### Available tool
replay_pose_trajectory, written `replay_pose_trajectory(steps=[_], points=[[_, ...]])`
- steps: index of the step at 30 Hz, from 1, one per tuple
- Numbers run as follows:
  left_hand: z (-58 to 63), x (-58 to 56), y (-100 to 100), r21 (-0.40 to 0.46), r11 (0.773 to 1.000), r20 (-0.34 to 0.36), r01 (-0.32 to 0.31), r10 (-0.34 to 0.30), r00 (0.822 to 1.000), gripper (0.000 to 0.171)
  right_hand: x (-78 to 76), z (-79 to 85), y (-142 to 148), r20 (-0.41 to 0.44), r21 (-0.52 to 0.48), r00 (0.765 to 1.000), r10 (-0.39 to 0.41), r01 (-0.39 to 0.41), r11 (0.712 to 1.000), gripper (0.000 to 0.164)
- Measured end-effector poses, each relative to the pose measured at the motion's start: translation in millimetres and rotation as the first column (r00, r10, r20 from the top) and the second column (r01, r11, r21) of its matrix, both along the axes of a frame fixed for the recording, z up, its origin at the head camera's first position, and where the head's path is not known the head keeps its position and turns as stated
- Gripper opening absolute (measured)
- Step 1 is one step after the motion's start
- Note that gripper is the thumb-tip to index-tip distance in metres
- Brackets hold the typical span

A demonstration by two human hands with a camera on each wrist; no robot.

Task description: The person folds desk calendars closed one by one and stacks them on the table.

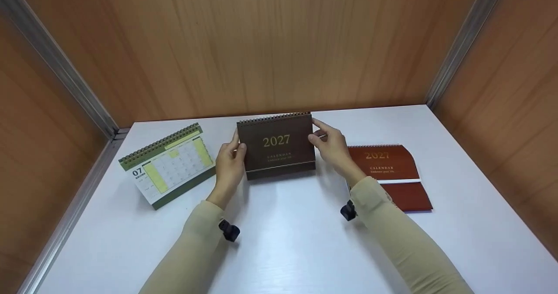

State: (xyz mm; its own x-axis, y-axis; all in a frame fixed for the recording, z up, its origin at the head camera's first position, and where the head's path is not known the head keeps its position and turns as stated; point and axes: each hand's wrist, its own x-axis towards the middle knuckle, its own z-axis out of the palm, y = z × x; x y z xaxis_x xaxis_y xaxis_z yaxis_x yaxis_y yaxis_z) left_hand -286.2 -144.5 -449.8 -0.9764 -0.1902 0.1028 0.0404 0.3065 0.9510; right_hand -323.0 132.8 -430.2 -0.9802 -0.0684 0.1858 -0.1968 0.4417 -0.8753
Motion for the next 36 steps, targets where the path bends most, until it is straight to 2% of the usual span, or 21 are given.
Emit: replay_pose_trajectory(steps=[5,16,23,29,36], points=[[6.7,6.0,4.3,0.021,0.999,0.023,0.039,-0.039,0.999,0.055,10.9,5.7,9.7,0.005,-0.022,1.000,0.008,-0.007,1.000,0.055],[15.4,19.8,14.5,0.079,0.993,-0.015,0.090,-0.089,0.996,0.053,31.6,17.3,33.2,0.025,-0.179,0.997,0.075,-0.069,0.981,0.054],[16.6,28.0,19.6,0.070,0.992,-0.007,0.103,-0.102,0.995,0.050,42.3,14.3,45.6,0.103,-0.226,0.989,0.102,-0.077,0.971,0.055],[19.8,34.2,23.2,0.053,0.990,0.010,0.130,-0.130,0.991,0.050,47.2,11.6,52.4,0.134,-0.272,0.984,0.114,-0.075,0.959,0.055],[18.3,41.1,24.3,0.029,0.988,0.036,0.149,-0.150,0.988,0.052,51.0,5.9,54.0,0.159,-0.245,0.983,0.097,-0.056,0.968,0.055]])
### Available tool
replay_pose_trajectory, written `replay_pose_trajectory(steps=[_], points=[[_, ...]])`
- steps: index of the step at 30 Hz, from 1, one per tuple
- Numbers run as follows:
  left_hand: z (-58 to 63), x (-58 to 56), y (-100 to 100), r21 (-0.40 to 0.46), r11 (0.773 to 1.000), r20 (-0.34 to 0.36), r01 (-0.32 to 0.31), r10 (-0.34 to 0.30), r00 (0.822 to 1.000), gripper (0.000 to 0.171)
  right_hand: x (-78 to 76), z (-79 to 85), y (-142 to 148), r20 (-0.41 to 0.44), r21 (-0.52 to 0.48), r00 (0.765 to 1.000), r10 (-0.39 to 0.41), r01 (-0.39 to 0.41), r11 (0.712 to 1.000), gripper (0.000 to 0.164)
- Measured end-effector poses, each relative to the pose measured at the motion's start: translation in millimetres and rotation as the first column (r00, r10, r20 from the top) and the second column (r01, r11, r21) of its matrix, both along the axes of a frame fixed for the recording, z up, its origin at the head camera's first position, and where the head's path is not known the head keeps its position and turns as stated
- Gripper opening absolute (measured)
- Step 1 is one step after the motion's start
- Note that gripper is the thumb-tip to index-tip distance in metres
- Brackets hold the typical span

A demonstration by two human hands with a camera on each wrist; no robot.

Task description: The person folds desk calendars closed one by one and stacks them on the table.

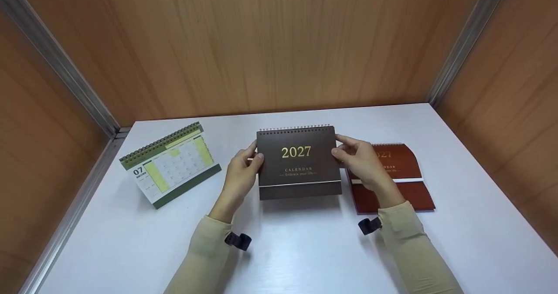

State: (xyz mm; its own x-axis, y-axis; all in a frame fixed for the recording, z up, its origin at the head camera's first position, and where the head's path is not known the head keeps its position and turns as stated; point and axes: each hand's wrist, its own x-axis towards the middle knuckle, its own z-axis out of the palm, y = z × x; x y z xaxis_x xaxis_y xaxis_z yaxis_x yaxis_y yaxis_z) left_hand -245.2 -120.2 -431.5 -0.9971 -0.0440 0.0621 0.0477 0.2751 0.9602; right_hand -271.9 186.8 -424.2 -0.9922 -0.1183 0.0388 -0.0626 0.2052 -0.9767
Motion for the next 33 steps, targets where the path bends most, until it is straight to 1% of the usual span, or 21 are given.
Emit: replay_pose_trajectory(steps=[4,9,13,18,23,28,33], points=[[-2.4,3.9,-2.3,-0.006,1.000,0.024,-0.009,0.009,1.000,0.053,0.8,-2.9,-2.0,0.008,-0.009,1.000,0.025,-0.025,1.000,0.056],[-3.6,5.1,-2.8,-0.019,1.000,0.023,0.001,0.000,1.000,0.055,0.8,-5.3,-0.8,0.034,-0.010,0.999,0.036,-0.036,0.999,0.057],[-5.7,2.6,-1.1,-0.023,1.000,0.024,0.022,-0.021,0.999,0.055,0.2,-8.2,3.8,0.060,0.007,0.997,0.043,-0.044,0.999,0.057],[-9.5,-0.6,-1.1,-0.020,0.999,0.046,0.049,-0.048,0.998,0.055,-1.5,-12.4,6.1,0.071,0.057,0.996,0.047,-0.051,0.997,0.057],[-13.0,-2.5,-2.2,-0.017,0.999,0.062,0.046,-0.045,0.997,0.056,-2.0,-12.2,5.8,0.071,0.073,0.996,0.058,-0.063,0.995,0.057],[-16.0,-3.9,-1.7,-0.009,0.998,0.079,0.055,-0.054,0.995,0.056,-1.7,-12.7,6.8,0.082,0.080,0.995,0.056,-0.063,0.995,0.056],[-19.7,-4.4,-3.6,-0.002,0.998,0.078,0.055,-0.055,0.995,0.056,-2.5,-15.4,6.2,0.097,0.084,0.992,0.078,-0.086,0.993,0.054]])
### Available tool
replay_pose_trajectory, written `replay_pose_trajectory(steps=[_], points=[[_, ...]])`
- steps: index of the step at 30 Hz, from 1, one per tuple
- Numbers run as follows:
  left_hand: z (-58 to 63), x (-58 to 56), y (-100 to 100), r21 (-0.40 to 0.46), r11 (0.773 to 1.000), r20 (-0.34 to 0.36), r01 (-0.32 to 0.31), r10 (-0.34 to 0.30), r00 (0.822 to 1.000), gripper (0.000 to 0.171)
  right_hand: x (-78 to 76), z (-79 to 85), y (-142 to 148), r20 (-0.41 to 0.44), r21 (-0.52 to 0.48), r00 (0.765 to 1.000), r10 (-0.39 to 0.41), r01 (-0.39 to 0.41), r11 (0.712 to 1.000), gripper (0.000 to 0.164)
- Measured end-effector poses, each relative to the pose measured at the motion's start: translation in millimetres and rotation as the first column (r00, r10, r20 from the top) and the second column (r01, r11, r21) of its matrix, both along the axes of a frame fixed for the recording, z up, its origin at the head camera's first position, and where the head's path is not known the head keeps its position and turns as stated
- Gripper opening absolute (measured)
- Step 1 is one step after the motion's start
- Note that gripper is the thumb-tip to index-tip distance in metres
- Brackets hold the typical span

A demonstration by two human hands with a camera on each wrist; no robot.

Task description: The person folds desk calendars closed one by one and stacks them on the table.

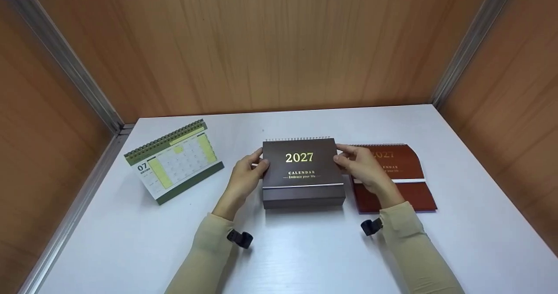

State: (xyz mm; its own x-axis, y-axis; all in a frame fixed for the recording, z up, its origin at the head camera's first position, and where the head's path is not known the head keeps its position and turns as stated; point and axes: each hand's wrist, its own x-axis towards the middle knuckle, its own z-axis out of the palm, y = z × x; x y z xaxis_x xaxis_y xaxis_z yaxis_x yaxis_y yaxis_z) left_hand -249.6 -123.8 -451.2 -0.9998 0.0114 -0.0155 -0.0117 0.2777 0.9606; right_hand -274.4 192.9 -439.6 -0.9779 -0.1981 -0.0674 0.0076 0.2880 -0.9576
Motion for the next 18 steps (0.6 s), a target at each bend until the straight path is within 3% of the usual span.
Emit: replay_pose_trajectory(steps=[12,18], points=[[-8.4,-0.8,-0.6,-0.007,1.000,0.027,0.024,-0.024,0.999,0.057,1.5,-1.4,2.8,-0.027,0.139,0.998,0.048,-0.043,0.989,0.056],[-11.8,-2.3,-1.4,-0.026,0.999,0.048,0.029,-0.028,0.998,0.056,0.3,-5.0,4.4,-0.035,0.159,0.998,0.060,-0.054,0.986,0.055]])
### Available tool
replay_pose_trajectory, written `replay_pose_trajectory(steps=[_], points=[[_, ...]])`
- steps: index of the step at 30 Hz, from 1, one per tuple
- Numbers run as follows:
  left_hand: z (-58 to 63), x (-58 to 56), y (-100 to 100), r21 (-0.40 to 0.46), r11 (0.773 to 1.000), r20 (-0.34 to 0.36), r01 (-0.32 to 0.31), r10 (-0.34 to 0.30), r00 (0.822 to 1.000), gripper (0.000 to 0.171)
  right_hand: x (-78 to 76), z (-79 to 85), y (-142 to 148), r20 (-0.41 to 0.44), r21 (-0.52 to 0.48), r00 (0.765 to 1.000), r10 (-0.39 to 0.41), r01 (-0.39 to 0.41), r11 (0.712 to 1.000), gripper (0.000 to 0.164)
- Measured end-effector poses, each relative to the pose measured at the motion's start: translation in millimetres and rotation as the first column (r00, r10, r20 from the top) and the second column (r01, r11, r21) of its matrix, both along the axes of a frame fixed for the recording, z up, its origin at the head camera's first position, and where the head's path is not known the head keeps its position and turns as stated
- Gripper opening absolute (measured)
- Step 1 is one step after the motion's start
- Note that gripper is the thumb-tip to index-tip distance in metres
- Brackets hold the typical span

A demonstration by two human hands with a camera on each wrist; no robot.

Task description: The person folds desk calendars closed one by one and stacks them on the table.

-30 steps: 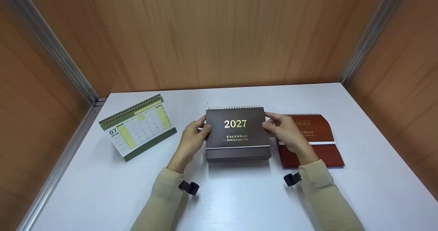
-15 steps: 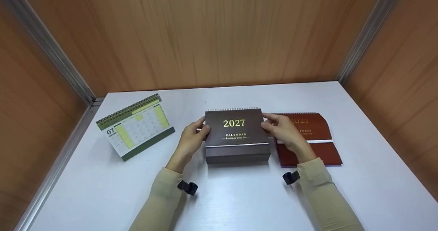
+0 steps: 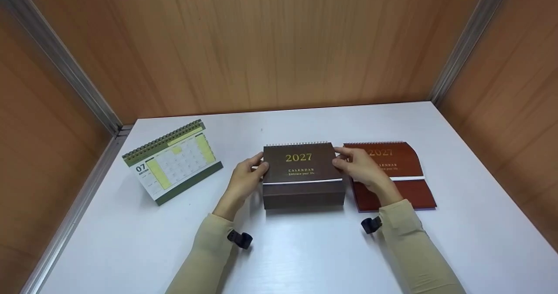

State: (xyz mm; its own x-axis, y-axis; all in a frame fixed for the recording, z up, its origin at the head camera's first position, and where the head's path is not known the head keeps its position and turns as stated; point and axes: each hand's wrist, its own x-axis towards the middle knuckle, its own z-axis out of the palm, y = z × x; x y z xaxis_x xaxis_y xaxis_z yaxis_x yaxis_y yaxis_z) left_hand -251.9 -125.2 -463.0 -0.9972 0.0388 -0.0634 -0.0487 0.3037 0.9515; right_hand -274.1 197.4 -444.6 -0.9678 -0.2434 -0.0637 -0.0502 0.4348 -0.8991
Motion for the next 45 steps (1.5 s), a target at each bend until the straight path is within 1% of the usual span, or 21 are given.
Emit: replay_pose_trajectory(steps=[6,13,18,22,24,29,34,39,42,45], points=[[-4.2,-1.4,-0.6,-0.032,0.999,-0.003,0.006,-0.006,1.000,0.054,-1.5,-3.8,0.7,-0.008,0.037,1.000,0.015,-0.014,0.999,0.054],[-5.4,-1.1,-0.3,-0.119,0.993,-0.017,0.021,-0.023,1.000,0.053,-1.5,-8.8,1.3,0.011,0.075,1.000,0.023,-0.023,0.997,0.055],[-7.3,0.4,-1.1,-0.177,0.984,-0.001,0.031,-0.032,0.999,0.053,-1.1,-11.4,0.3,0.021,0.099,0.999,0.027,-0.029,0.995,0.055],[-10.5,1.5,-2.8,-0.204,0.978,0.004,0.052,-0.052,0.999,0.053,0.2,-11.7,-1.5,0.021,0.120,0.999,0.049,-0.051,0.992,0.056],[-11.4,2.4,-3.7,-0.204,0.977,0.015,0.063,-0.061,0.998,0.053,0.7,-11.3,-1.9,0.017,0.133,0.998,0.064,-0.066,0.989,0.057],[-12.4,3.7,-5.3,-0.196,0.978,0.023,0.075,-0.072,0.997,0.055,1.3,-8.8,-0.2,0.019,0.156,0.996,0.083,-0.085,0.984,0.059],[-11.5,3.8,-5.3,-0.209,0.974,0.010,0.087,-0.087,0.996,0.056,2.1,-4.7,1.3,0.040,0.180,0.995,0.089,-0.094,0.979,0.061],[-9.7,3.7,-5.1,-0.224,0.968,0.028,0.114,-0.111,0.993,0.058,6.6,2.2,0.4,0.002,0.244,0.994,0.105,-0.102,0.964,0.062],[-8.4,4.2,-4.6,-0.251,0.961,0.012,0.116,-0.117,0.993,0.059,10.9,8.8,-1.7,-0.013,0.228,0.991,0.130,-0.124,0.966,0.063],[-6.8,4.0,-3.9,-0.293,0.950,-0.020,0.108,-0.119,0.993,0.059,15.3,15.0,-4.2,-0.030,0.212,0.988,0.152,-0.142,0.967,0.066]])
